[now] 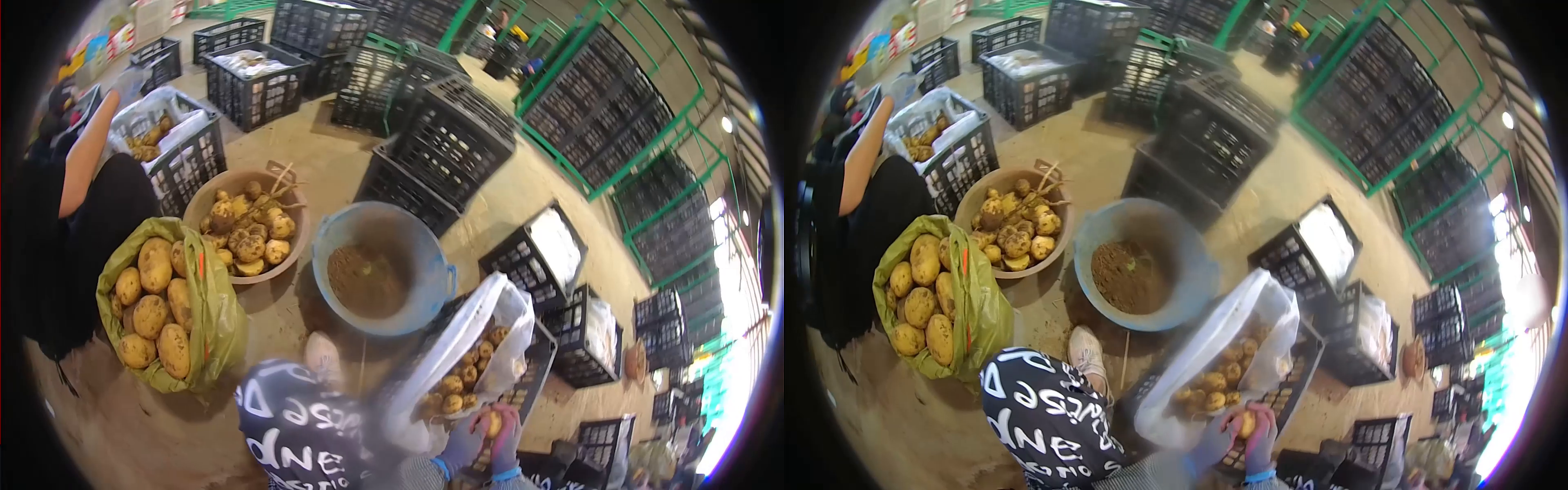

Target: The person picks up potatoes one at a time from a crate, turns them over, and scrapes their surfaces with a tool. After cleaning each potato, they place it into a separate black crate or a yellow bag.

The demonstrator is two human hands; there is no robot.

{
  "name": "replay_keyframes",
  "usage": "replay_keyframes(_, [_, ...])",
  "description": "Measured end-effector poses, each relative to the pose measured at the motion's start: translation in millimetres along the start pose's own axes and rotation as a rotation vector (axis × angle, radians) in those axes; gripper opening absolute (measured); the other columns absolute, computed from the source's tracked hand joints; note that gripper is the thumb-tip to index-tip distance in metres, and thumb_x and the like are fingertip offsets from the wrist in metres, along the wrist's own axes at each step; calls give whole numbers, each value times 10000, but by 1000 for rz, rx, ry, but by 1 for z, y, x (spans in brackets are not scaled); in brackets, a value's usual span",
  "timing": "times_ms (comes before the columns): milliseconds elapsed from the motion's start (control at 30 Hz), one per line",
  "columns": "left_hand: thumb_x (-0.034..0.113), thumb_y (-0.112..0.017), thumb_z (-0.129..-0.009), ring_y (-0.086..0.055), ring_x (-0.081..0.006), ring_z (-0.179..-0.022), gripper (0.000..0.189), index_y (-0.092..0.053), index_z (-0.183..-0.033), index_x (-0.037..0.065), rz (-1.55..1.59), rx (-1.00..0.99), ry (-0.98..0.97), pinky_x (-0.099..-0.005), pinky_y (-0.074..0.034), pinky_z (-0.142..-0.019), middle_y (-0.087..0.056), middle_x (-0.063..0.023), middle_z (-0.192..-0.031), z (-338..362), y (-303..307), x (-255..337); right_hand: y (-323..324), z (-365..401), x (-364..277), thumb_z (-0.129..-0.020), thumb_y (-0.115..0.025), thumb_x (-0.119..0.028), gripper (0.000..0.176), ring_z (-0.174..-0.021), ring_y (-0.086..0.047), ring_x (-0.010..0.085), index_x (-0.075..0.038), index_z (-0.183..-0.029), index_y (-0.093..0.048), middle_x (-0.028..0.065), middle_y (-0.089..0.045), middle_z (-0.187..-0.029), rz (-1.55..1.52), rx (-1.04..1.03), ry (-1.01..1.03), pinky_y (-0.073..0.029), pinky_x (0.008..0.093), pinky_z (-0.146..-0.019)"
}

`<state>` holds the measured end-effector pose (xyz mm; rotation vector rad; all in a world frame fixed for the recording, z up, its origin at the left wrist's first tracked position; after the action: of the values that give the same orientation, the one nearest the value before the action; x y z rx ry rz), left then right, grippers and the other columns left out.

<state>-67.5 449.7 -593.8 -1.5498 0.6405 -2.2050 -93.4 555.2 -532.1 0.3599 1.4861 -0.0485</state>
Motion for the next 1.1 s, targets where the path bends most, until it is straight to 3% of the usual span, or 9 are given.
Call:
replay_keyframes(33, [261,-617,-967,-580,-143,-1029,487,-475,-1376,38,66,-53,-27,-294,-475,-888,-620,-94,-1103,4,-4,19,-11,6,-10,-993,-447,-189,259,-784,-604,161,-11,-1072,-618,77,-616,-937,-40,-8,-149,-512,256,-667])
replay_keyframes(100, [210,-700,-917,-524,-154,-1167,584,-432,-1413,59,374,-195,-6,-304,-438,-1005,-555,-85,-1259,1,-17,48,-18,12,-60,-1020,-425,-191,320,-1038,-579,213,16,-1218,-568,124,-581,-1159,566,-126,367,-479,339,-886])
replay_keyframes(133, [194,-713,-905,-498,-161,-1204,606,-425,-1419,50,-14,-212,-109,-305,-429,-1027,-520,-82,-1306,1,-10,61,-19,22,-82,-1033,-413,-191,363,-1165,-567,239,29,-1291,-543,147,-564,-1271,819,-72,639,-462,381,-995])
replay_keyframes(267, [0,-740,-820,-527,-159,-1190,776,-326,-1477,16,155,-244,-36,-271,-479,-964,-512,-91,-1322,5,-32,87,27,16,-40,-1053,-403,-205,398,-1228,-528,249,41,-1355,-490,181,-544,-1332,-283,53,-79,-411,348,-1055])
replay_keyframes(500, [14,-744,-820,-481,-209,-1282,756,-347,-1463,-3,-474,-410,-298,-340,-431,-1063,-460,-114,-1398,15,-61,58,53,38,-57,-943,-588,-241,434,-1015,-651,193,-9,-1307,-546,170,-664,-1148,223,-25,-92,-522,318,-844])
replay_keyframes(600, [54,-772,-813,-487,-202,-1272,789,-340,-1471,4,-129,-431,141,-329,-448,-1042,-448,-110,-1412,25,-76,37,78,44,-34,-953,-574,-250,319,-867,-673,181,-25,-1172,-629,146,-698,-972,275,24,-129,-528,331,-722])
replay_keyframes(767, [230,-720,-886,-557,-190,-1171,774,-298,-1498,13,-165,-504,234,-309,-509,-923,-490,-109,-1371,27,-84,19,101,51,41,-1003,-531,-301,326,-608,-524,55,-14,-1130,-618,-5,-561,-702,-169,171,-247,-459,232,-571])
replay_keyframes(933, [377,-588,-963,-606,-205,-1120,741,-228,-1538,80,-365,-528,245,-320,-528,-837,-517,-104,-1373,19,-83,10,90,53,22,-1011,-523,-323,368,-670,-564,56,-5,-1182,-596,-5,-576,-731,-408,32,-238,-468,219,-619])
replay_keyframes(1100, [210,-562,-961,-614,-226,-1107,586,-334,-1486,81,-161,-339,292,-329,-541,-875,-563,-125,-1294,15,-79,19,128,37,38,-997,-552,-232,366,-815,-618,105,2,-1277,-573,36,-641,-985,-349,163,-64,-502,253,-710])
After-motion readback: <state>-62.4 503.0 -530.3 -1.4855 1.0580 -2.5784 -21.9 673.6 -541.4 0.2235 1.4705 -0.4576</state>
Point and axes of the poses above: each hand's wrist, its own z-axis away from the middle knuckle, its own y-axis out of the back of the hand, x = y × z, the point moved 9 cm from there along -z, towards the middle knuckle
